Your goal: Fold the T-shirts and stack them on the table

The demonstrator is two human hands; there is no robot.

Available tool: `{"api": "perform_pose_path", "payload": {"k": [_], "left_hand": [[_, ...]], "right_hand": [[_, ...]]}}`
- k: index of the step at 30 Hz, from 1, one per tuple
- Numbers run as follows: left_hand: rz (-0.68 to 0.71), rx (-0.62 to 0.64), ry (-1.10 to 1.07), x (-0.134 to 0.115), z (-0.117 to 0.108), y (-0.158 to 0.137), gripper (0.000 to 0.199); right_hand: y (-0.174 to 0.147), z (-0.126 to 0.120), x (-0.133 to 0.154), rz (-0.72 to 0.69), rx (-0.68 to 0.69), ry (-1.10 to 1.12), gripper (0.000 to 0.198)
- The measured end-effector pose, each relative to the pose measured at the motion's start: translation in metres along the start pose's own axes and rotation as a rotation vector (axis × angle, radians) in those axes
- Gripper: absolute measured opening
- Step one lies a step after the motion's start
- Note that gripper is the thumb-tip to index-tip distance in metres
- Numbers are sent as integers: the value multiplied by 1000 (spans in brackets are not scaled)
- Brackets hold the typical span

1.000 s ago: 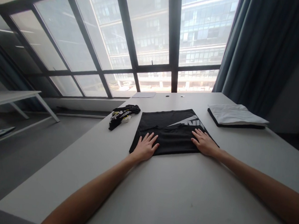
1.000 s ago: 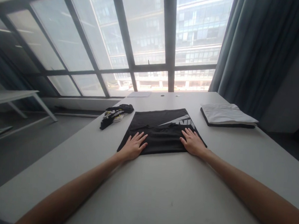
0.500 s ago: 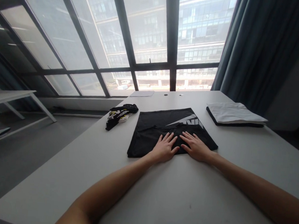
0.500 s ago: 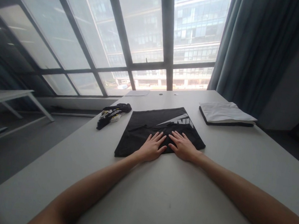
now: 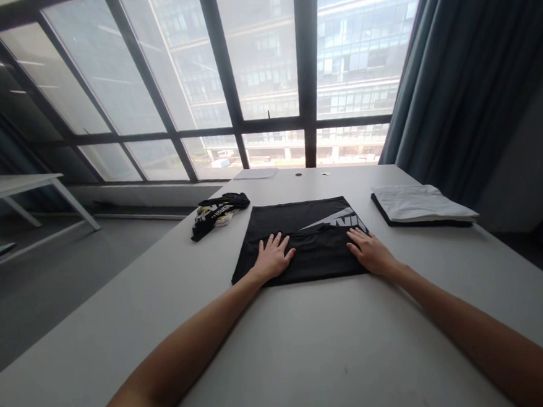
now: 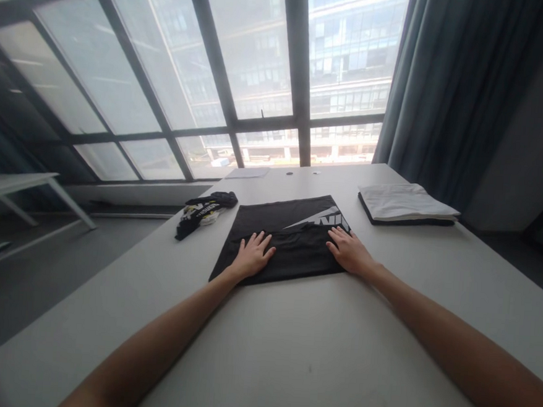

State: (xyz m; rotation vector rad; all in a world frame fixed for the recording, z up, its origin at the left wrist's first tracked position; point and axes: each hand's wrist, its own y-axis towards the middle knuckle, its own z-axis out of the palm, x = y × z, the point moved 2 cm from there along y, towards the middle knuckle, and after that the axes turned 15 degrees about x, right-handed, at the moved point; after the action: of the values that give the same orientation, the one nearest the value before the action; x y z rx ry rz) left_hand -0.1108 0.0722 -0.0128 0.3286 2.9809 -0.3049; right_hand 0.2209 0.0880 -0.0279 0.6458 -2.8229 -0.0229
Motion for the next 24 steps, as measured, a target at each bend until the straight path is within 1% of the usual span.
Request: {"api": "perform_pose_path", "payload": {"k": [2, 4, 6, 9, 12, 15, 18, 20, 21, 23, 24], "left_hand": [[-10, -7, -1, 2, -3, 0, 67], [-38, -26, -7, 7, -8, 0, 68], [-90, -37, -22, 13, -10, 1, 68], [-154, -24, -53, 22, -6, 3, 69], [-165, -4, -85, 28, -6, 6, 69], [-187, -10, -126, 43, -21, 8, 63], [-213, -98, -152, 71, -40, 5, 53], [-179, -172, -148, 89, -46, -2, 50], [-139, -204, -136, 97, -45, -7, 50], [-15, -233, -77, 106, -37, -19, 50], [51, -218, -37, 108, -30, -25, 50]], "right_hand": [[1, -6, 2, 0, -85, -14, 54], [1, -8, 2, 7, -113, -17, 54], [2, -5, -2, 28, -53, -13, 55], [4, 4, -9, 60, 66, -6, 55], [5, 8, -12, 65, 83, 2, 54], [6, 8, -12, 80, 80, 5, 54], [6, 7, -12, 82, 90, 2, 54], [6, 7, -12, 79, 88, 6, 54], [6, 7, -12, 82, 86, 9, 54], [6, 8, -13, 92, 80, 15, 54], [6, 7, -13, 95, 78, 17, 54]]}}
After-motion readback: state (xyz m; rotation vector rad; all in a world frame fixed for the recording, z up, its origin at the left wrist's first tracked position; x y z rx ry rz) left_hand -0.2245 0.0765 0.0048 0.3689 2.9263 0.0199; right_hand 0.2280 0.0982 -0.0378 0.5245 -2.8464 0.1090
